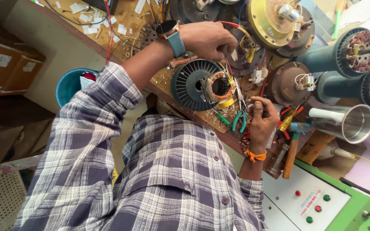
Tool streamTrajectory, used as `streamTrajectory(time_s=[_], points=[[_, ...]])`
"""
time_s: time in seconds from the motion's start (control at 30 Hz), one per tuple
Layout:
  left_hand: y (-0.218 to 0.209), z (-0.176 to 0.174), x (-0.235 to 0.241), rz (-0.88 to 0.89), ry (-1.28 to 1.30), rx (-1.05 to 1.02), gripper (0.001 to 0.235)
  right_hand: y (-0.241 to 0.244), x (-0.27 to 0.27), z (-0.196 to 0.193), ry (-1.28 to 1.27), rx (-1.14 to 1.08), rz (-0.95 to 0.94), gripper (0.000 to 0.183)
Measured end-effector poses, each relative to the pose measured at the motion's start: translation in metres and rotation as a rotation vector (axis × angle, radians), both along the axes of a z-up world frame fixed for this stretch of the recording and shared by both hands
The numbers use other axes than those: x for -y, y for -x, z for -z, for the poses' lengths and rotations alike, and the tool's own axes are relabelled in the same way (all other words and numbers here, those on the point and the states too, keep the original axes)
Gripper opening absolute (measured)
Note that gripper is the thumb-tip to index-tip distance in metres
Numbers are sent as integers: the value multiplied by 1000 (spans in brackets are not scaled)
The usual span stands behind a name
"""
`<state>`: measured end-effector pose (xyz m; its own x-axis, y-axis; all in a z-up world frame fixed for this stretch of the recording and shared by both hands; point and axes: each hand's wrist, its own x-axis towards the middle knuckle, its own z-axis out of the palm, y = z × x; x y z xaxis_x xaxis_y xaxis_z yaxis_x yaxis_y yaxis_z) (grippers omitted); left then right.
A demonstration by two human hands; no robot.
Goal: The person repairs an electric motor stator by stripping wire insulation with pliers, twisting wire ends, and securing connections with electrical tape. The person uses a screwdriver to adjust internal components and organizes the wiring within the stator.
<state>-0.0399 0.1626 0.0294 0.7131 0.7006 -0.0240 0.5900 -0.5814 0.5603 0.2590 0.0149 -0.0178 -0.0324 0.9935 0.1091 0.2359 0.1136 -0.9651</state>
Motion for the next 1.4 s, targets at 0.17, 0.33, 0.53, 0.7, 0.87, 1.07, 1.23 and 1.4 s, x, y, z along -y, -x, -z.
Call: streamTrajectory(time_s=[0.17,0.33,0.53,0.7,0.87,1.07,1.23,1.4], points=[[14,9,7,81,39,304,43,20,-6,-28,-3,64,-38,23],[18,23,13,40,38,211,49,28,-11,-37,-36,58,-52,23],[8,25,0,57,10,363,28,32,-3,-54,-252,297,-94,15],[-1,24,-2,1,1,437,30,63,2,-57,-323,565,-61,14],[5,26,1,79,26,478,29,87,8,-58,-317,725,0,19],[13,23,1,94,91,515,31,113,19,-60,-81,794,117,29],[10,17,-1,70,157,532,31,131,30,-62,-45,883,183,34],[12,16,-4,91,496,511,23,141,32,-58,-45,821,240,33]])
